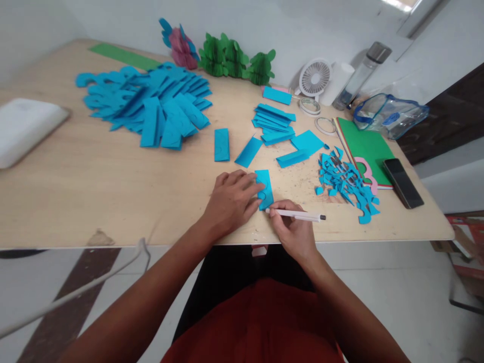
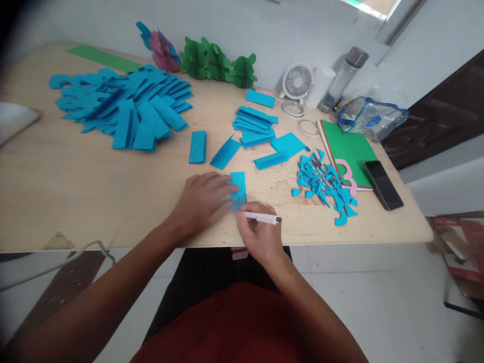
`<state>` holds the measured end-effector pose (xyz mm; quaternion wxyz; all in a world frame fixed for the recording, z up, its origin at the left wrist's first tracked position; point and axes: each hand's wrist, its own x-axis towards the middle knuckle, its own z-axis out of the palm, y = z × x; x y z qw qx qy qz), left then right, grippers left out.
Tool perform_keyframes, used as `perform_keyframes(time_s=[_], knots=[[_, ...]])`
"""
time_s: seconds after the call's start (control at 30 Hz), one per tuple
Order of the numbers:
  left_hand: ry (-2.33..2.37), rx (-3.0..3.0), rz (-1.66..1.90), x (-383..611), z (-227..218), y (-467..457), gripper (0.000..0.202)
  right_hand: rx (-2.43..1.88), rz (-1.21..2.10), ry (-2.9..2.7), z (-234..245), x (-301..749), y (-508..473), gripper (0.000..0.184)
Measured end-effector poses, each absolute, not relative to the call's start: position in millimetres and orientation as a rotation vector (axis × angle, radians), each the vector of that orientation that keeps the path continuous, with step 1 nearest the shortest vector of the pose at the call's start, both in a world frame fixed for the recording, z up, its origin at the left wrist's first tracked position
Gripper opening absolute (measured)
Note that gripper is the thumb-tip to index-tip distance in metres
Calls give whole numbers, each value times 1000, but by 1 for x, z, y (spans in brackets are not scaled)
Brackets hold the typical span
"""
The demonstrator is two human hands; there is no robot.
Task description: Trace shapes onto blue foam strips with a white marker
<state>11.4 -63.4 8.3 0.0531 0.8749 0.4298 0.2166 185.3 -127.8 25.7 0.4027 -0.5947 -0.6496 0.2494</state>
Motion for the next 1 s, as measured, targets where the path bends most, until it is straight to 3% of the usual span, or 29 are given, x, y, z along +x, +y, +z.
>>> perform_keyframes(time_s=[1.0], knots=[[1299,2686,659,11,6,-63,32,-1506,656,-1631,25,187,-128,10]])
